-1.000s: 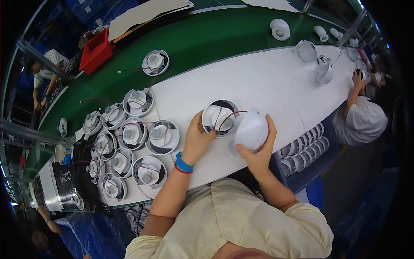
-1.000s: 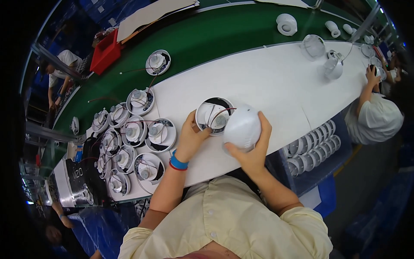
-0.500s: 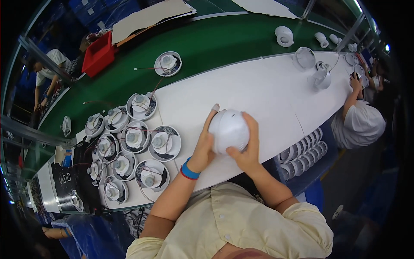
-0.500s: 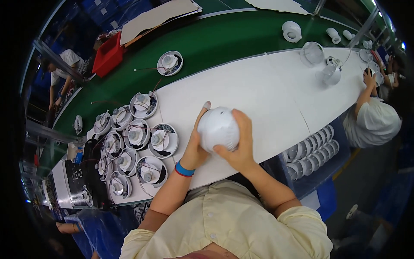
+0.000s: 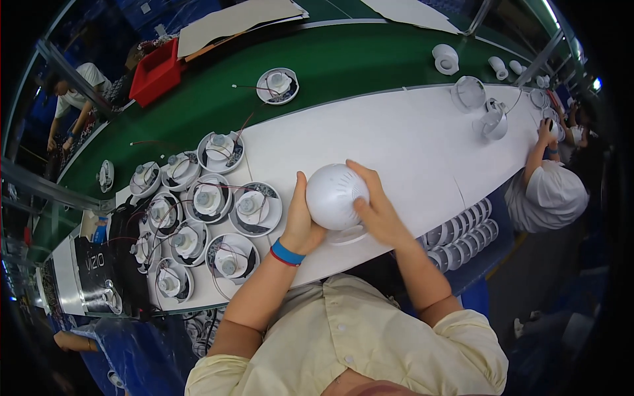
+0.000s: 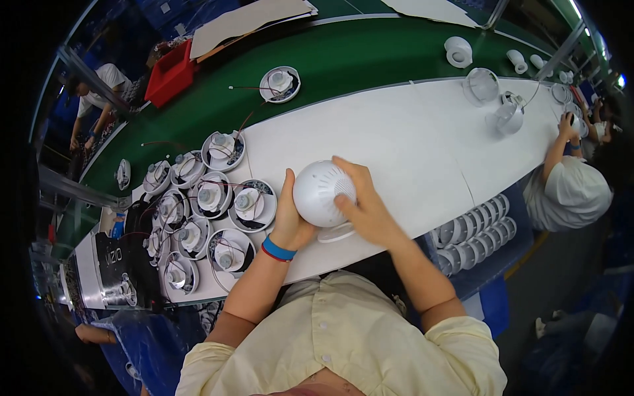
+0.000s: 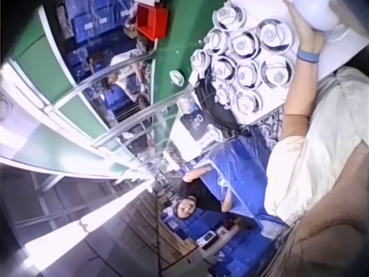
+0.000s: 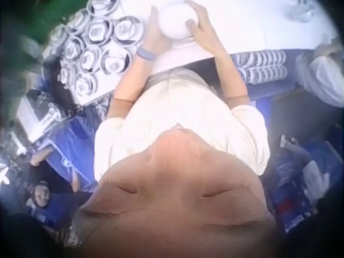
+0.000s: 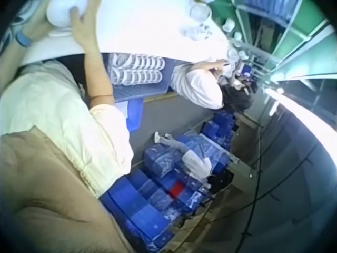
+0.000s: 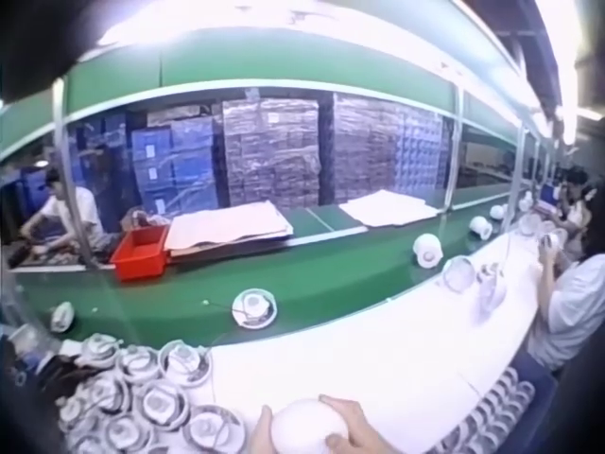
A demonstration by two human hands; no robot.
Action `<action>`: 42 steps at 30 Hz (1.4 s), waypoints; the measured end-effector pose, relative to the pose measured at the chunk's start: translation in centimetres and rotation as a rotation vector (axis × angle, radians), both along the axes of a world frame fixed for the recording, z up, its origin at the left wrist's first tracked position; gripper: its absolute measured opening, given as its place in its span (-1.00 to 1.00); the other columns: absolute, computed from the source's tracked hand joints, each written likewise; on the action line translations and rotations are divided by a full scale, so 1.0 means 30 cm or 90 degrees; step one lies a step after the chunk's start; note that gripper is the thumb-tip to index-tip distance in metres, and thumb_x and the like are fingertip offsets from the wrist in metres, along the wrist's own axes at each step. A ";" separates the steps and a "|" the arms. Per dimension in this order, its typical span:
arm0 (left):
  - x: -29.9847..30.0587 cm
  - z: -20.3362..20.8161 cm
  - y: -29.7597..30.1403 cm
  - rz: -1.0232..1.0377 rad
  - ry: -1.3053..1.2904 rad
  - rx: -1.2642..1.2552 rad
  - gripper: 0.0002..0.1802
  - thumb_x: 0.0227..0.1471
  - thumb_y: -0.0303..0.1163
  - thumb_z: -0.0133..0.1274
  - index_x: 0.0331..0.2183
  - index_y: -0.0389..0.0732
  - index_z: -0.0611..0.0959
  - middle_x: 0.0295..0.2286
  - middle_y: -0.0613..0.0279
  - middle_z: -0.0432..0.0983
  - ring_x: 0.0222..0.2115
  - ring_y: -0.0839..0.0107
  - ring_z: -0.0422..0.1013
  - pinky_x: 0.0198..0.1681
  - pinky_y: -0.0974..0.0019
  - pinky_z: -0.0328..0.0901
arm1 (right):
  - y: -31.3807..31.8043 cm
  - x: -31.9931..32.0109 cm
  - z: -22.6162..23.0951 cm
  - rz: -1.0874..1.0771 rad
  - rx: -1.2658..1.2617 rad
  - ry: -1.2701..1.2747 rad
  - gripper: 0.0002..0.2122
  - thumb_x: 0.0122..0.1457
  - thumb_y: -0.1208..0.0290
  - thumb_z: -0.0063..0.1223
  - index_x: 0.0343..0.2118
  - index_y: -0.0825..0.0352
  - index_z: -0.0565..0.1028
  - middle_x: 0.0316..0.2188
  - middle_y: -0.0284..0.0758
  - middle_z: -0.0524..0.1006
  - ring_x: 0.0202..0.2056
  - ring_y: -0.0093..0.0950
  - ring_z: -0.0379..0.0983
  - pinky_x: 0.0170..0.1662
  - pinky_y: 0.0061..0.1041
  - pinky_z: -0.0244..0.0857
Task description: Assembling small circular light fixtures by inserting internal components and attaching white translucent covers.
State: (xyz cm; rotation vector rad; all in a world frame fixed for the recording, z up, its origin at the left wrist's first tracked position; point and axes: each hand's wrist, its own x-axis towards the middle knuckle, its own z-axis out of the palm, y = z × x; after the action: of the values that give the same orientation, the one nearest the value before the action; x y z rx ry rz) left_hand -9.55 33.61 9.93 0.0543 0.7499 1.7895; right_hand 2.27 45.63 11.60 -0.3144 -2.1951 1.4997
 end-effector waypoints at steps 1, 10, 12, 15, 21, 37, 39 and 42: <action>0.000 0.002 0.006 -0.003 0.002 0.002 -0.18 0.22 0.28 -0.51 0.16 -0.19 0.31 0.04 0.06 0.37 0.07 0.17 0.32 0.13 0.09 0.25 | 0.025 0.000 0.023 0.079 -0.214 -0.061 -0.32 0.18 0.04 -0.01 0.26 0.34 0.10 0.12 -0.16 0.26 0.15 -0.30 0.19 0.21 -0.34 0.04; -0.004 -0.054 0.029 0.101 0.349 -0.163 -0.18 0.25 0.19 -0.38 0.21 -0.34 0.16 0.17 -0.01 0.18 -0.02 0.05 0.41 -0.02 0.18 0.37 | 0.392 -0.301 -0.028 -0.196 -0.394 -0.048 -0.35 0.05 0.08 0.21 0.13 0.36 0.28 0.00 -0.14 0.39 0.02 -0.32 0.36 0.01 -0.32 0.32; -0.010 -0.135 0.025 0.093 0.436 -0.159 -0.27 0.27 0.05 -0.28 0.21 -0.34 0.16 0.15 0.00 0.20 -0.05 0.09 0.43 -0.05 0.21 0.38 | 0.611 -0.493 -0.065 -0.231 -0.477 0.037 -0.26 -0.03 0.00 0.27 0.09 0.44 0.29 -0.02 -0.09 0.40 -0.03 -0.29 0.41 -0.06 -0.28 0.38; -0.014 -0.197 0.042 0.086 0.452 -0.144 -0.45 0.21 -0.36 -0.01 0.15 -0.34 0.23 0.08 0.05 0.27 -0.13 0.25 0.49 -0.13 0.32 0.40 | 0.884 -0.685 -0.123 -0.270 -0.425 0.022 -0.18 -0.10 -0.04 0.31 0.09 0.51 0.27 -0.03 -0.04 0.40 -0.08 -0.27 0.45 -0.11 -0.28 0.41; -0.033 -0.179 0.006 0.067 0.482 -0.153 -0.51 0.20 -0.42 -0.02 0.12 -0.33 0.28 0.04 0.08 0.30 -0.17 0.30 0.51 -0.19 0.36 0.43 | 1.107 -0.796 -0.050 -0.309 -0.193 -0.211 -0.18 -0.15 0.00 0.34 0.08 0.50 0.30 -0.03 0.00 0.42 -0.08 -0.18 0.45 -0.07 -0.28 0.37; -0.071 -0.083 0.031 0.391 0.690 -0.185 -0.40 0.31 -0.24 -0.27 0.27 -0.23 0.01 0.19 0.02 0.10 0.13 0.14 0.22 0.08 0.15 0.28 | 0.526 -0.715 -0.208 0.206 -0.145 -0.178 -0.80 0.05 0.55 -0.04 -0.29 0.52 0.50 -0.47 -0.24 0.55 -0.51 -0.45 0.56 -0.43 -0.48 0.48; -0.058 -0.046 0.065 0.626 0.828 -0.092 -0.36 0.32 -0.17 -0.33 0.28 -0.26 -0.06 0.21 -0.06 0.05 0.20 0.13 0.10 0.15 0.13 0.19 | 0.406 -0.511 -0.204 0.218 -0.248 -0.190 -0.81 0.08 0.55 -0.06 -0.25 0.50 0.47 -0.45 -0.22 0.55 -0.49 -0.48 0.56 -0.42 -0.50 0.50; 0.044 0.029 0.130 0.653 0.898 -0.080 -0.40 0.29 -0.25 -0.34 0.24 -0.39 0.05 -0.02 -0.20 0.33 -0.07 0.13 0.37 -0.06 0.17 0.32 | 0.253 -0.277 -0.245 0.108 -0.300 -0.134 -0.68 0.08 0.66 -0.12 -0.07 0.49 0.44 -0.38 -0.14 0.55 -0.51 -0.40 0.57 -0.46 -0.51 0.54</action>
State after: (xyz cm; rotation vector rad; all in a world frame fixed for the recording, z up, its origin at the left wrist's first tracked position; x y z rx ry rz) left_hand -8.25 37.52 10.81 1.1050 2.1529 2.5226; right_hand -6.04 53.23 4.26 -0.4637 -2.0361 2.1661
